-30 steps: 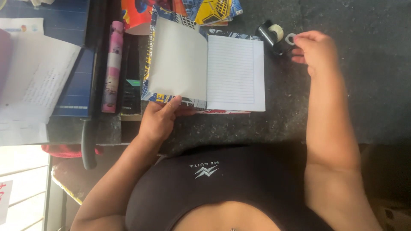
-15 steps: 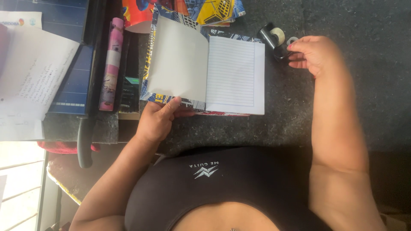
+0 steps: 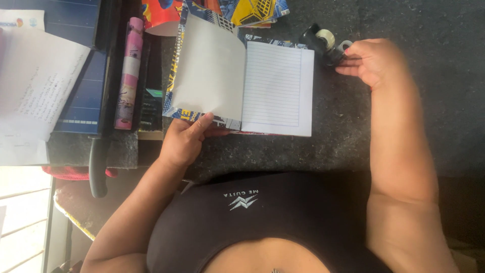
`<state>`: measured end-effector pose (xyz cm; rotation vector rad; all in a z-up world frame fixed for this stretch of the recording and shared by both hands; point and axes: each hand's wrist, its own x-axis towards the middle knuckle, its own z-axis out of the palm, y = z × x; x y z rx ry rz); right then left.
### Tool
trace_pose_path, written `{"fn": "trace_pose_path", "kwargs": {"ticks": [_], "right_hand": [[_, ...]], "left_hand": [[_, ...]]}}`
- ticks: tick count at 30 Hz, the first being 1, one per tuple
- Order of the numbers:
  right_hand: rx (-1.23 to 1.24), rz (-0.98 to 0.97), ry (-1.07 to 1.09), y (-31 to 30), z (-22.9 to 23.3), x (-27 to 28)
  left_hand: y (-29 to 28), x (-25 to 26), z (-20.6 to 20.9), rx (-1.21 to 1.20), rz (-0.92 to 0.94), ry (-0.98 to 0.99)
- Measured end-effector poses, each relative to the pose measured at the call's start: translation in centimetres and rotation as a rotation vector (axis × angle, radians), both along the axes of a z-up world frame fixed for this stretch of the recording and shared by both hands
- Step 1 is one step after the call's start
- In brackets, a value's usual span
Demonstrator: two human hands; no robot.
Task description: Covering a notebook with decorative paper and securing it with tape
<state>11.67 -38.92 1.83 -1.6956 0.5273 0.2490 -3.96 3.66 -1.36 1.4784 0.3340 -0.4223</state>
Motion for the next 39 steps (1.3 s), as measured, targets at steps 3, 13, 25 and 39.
{"fn": "trace_pose_path", "kwargs": {"ticks": [3, 13, 25, 39], "right_hand": [[-0.024, -0.026, 0.006, 0.5, 0.1, -0.3], [-0.096, -0.057, -0.019, 1.9, 1.0, -1.1], [-0.237, 0.032, -0.081, 0.3, -2.4, -1.0], [-0.211, 0.174, -0.574, -0.5, 0.6, -2.0]], "left_hand": [[-0.3, 0.1, 0.6, -0.241, 0.065, 0.012], [0.2, -0.1, 0.1, -0.042, -0.032, -0.061], [-0.4, 0.3, -0.3, -0.296, 0.046, -0.049], [2.6, 0.0, 1.7, -0.144, 0.149, -0.271]]}}
